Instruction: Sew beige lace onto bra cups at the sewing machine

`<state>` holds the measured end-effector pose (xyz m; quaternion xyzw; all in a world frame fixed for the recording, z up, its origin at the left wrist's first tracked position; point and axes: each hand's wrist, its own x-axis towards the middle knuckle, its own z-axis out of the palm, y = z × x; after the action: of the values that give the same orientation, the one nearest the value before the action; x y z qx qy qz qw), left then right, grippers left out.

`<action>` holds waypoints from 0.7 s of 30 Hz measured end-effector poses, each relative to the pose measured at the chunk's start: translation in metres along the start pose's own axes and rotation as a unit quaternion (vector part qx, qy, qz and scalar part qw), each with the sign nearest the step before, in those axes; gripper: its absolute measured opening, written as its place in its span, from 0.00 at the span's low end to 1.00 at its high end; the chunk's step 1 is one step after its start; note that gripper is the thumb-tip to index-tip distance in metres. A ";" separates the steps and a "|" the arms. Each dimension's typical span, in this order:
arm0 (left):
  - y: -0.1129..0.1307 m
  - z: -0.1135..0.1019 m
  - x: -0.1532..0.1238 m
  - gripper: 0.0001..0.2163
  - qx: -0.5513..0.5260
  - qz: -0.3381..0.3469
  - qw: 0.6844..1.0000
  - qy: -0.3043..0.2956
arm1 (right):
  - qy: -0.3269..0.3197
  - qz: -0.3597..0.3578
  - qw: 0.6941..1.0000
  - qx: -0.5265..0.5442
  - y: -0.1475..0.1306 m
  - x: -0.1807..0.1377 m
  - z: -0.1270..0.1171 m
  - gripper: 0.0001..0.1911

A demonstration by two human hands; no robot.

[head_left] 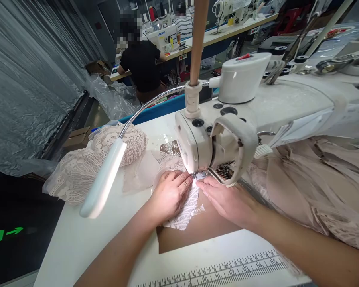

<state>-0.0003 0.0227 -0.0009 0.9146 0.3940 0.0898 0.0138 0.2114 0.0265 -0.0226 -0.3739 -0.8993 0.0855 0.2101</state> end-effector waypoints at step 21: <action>-0.003 -0.002 -0.008 0.15 -0.040 0.072 0.997 0.013 | -0.023 -0.042 0.999 0.010 -0.005 0.000 -0.011 0.15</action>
<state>-0.0081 0.0191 -0.0003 0.9380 0.3236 0.1179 0.0386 0.2130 0.0230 -0.0116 -0.3313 -0.9182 0.0938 0.1960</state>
